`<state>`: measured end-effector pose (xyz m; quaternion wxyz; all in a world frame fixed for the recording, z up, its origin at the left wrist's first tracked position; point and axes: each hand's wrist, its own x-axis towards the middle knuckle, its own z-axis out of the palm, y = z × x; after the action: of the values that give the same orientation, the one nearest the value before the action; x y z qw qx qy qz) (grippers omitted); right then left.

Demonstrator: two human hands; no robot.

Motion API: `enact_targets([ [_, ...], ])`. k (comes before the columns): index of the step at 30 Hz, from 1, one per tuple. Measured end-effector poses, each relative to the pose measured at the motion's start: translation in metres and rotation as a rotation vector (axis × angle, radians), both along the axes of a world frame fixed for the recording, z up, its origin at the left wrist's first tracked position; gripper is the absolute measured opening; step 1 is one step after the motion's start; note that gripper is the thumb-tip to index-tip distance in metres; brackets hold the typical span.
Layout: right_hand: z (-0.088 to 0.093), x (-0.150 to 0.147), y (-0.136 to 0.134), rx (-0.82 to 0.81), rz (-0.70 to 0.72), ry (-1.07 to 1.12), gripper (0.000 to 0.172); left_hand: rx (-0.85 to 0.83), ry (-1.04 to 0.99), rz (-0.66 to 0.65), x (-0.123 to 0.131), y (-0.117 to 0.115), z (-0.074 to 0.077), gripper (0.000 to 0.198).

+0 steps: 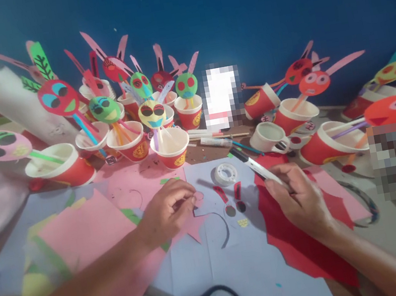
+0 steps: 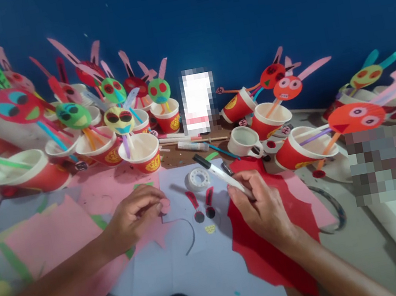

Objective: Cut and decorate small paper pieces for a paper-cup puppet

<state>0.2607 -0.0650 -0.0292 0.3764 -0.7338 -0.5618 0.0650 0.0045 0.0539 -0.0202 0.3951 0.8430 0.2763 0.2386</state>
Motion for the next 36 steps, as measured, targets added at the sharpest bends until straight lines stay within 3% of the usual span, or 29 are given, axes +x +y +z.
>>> enact_targets([
  [12, -0.002, -0.007, 0.004, -0.064, 0.053, -0.081, 0.018, 0.187, 0.106, -0.048, 0.0, -0.004, -0.001, 0.019],
  [18, -0.005, -0.005, 0.001, -0.084, 0.062, -0.051, 0.017, 0.218, 0.22, -0.14, -0.004, 0.004, 0.012, 0.026],
  [21, -0.004, -0.009, 0.002, -0.075, 0.069, 0.041, 0.016, 0.188, 0.236, -0.202, -0.005, 0.005, 0.02, 0.026],
  [24, 0.005, -0.017, 0.004, -0.04, 0.094, 0.278, 0.015, 0.152, 0.226, -0.216, -0.003, 0.002, 0.024, 0.023],
  [28, 0.027, -0.03, 0.005, -0.057, 0.084, 0.424, 0.013, 0.008, 0.103, -0.194, -0.001, -0.006, 0.03, 0.021],
  [31, 0.038, -0.041, 0.009, -0.151, 0.126, 0.463, 0.017, -0.208, -0.029, -0.047, -0.001, -0.01, 0.035, 0.023],
  [33, 0.04, -0.047, 0.014, -0.223, 0.173, 0.494, 0.019, -0.311, -0.088, 0.068, 0.0, -0.01, 0.035, 0.024],
  [36, 0.033, -0.051, 0.024, -0.304, 0.219, 0.466, 0.021, -0.465, -0.173, 0.115, 0.001, -0.006, 0.029, 0.026],
])
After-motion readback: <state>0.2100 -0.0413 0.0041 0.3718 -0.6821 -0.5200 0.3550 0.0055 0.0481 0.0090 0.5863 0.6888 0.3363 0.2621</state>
